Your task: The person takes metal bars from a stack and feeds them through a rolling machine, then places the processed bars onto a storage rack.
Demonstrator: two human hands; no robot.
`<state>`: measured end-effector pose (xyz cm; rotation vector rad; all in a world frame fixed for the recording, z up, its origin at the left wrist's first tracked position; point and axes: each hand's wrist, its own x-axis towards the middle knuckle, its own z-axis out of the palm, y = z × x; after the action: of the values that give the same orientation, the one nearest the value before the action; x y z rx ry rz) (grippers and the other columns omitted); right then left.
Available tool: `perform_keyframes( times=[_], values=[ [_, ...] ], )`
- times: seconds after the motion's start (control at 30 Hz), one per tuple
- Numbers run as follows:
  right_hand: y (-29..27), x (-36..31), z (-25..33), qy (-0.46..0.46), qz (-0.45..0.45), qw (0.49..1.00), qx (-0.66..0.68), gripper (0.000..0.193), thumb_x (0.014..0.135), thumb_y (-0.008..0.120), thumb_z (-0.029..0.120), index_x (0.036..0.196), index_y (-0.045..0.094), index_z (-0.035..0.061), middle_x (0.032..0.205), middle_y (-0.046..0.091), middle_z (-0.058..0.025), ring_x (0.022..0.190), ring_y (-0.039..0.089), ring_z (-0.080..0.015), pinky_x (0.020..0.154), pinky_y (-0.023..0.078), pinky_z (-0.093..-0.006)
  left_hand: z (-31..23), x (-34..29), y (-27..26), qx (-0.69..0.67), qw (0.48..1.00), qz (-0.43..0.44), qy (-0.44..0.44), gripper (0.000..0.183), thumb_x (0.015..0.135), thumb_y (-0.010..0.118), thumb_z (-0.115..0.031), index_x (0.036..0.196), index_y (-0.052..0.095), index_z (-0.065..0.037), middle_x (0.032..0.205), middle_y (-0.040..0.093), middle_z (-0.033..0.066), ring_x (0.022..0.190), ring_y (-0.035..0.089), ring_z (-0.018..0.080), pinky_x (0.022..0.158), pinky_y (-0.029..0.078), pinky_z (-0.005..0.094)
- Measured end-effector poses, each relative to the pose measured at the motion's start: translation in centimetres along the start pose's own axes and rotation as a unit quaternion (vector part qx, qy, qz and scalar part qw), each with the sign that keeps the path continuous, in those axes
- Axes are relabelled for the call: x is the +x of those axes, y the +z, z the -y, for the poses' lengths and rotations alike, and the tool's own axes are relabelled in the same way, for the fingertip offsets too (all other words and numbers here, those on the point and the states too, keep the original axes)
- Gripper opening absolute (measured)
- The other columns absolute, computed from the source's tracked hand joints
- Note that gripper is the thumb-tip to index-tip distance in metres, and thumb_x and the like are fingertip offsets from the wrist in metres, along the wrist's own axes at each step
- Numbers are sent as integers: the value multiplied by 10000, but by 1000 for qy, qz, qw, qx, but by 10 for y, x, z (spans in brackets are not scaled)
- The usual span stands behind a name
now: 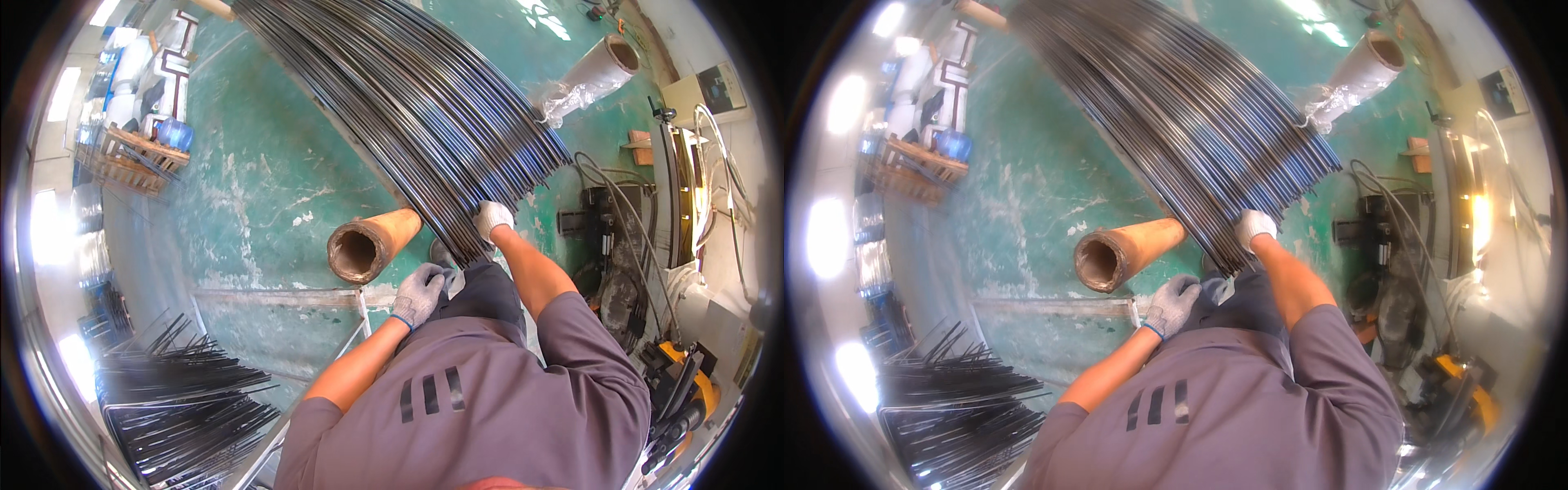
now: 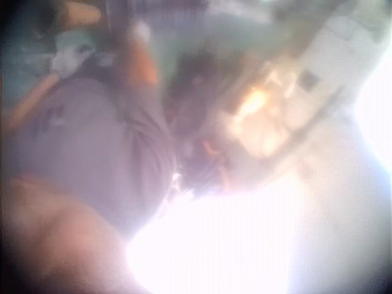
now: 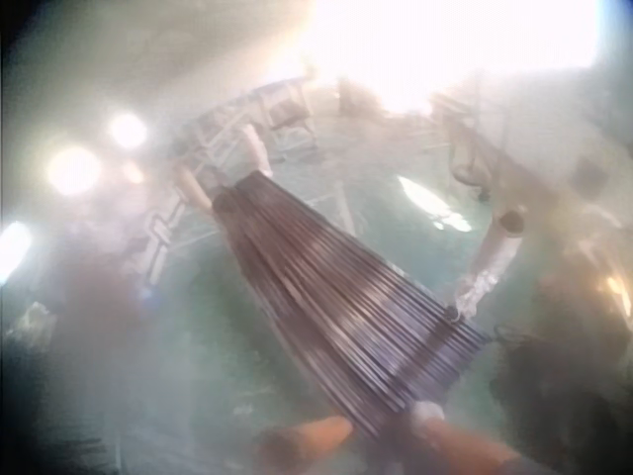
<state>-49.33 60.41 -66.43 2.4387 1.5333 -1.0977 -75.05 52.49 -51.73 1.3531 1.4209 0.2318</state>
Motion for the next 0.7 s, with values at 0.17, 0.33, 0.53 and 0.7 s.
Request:
perform_keyframes(
  times=[0.17, 0.33, 0.53, 0.7],
  values=[
    [16, -28, 10, -23, -68, 997, -3, 335, 856, 815, 333, 1086, 712, 113, 1117, 699, -187, 1154, 653, -384, 979, 559, -485, -12, 7, -7, 1, 999, -36, -11, 295, 999, 654, -228, 1174, 713, 2, 1045, 756, 194, 985, 740, 281, 915, 564, 386],
    [35, -13, 16, -16, -41, 999, 11, 443, 826, 801, 288, 1144, 628, 32, 1087, 753, -218, 1061, 724, -423, 918, 585, -518, -12, 8, -6, 46, 998, -33, -8, 294, 995, 654, -232, 1176, 716, -8, 1073, 755, 199, 1009, 740, 291, 932, 563, 383],
    [9, -6, 2, -50, 23, 998, 15, 411, 844, 796, 313, 1091, 694, 1, 1061, 759, -253, 1059, 721, -439, 938, 574, -514, -26, 5, 10, 32, 999, -1, -31, 301, 988, 664, -238, 1178, 713, -10, 1091, 757, 197, 1041, 735, 313, 952, 558, 406],
    [-47, -6, -1, -37, 88, 995, 19, 606, 813, 855, 447, 1210, 742, 4, 1195, 738, -265, 1160, 711, -382, 1022, 553, -440, -25, 8, 15, 32, 999, 1, -4, 293, 992, 663, -229, 1177, 708, -6, 1073, 759, 198, 1035, 736, 308, 946, 558, 401]
  ],
)
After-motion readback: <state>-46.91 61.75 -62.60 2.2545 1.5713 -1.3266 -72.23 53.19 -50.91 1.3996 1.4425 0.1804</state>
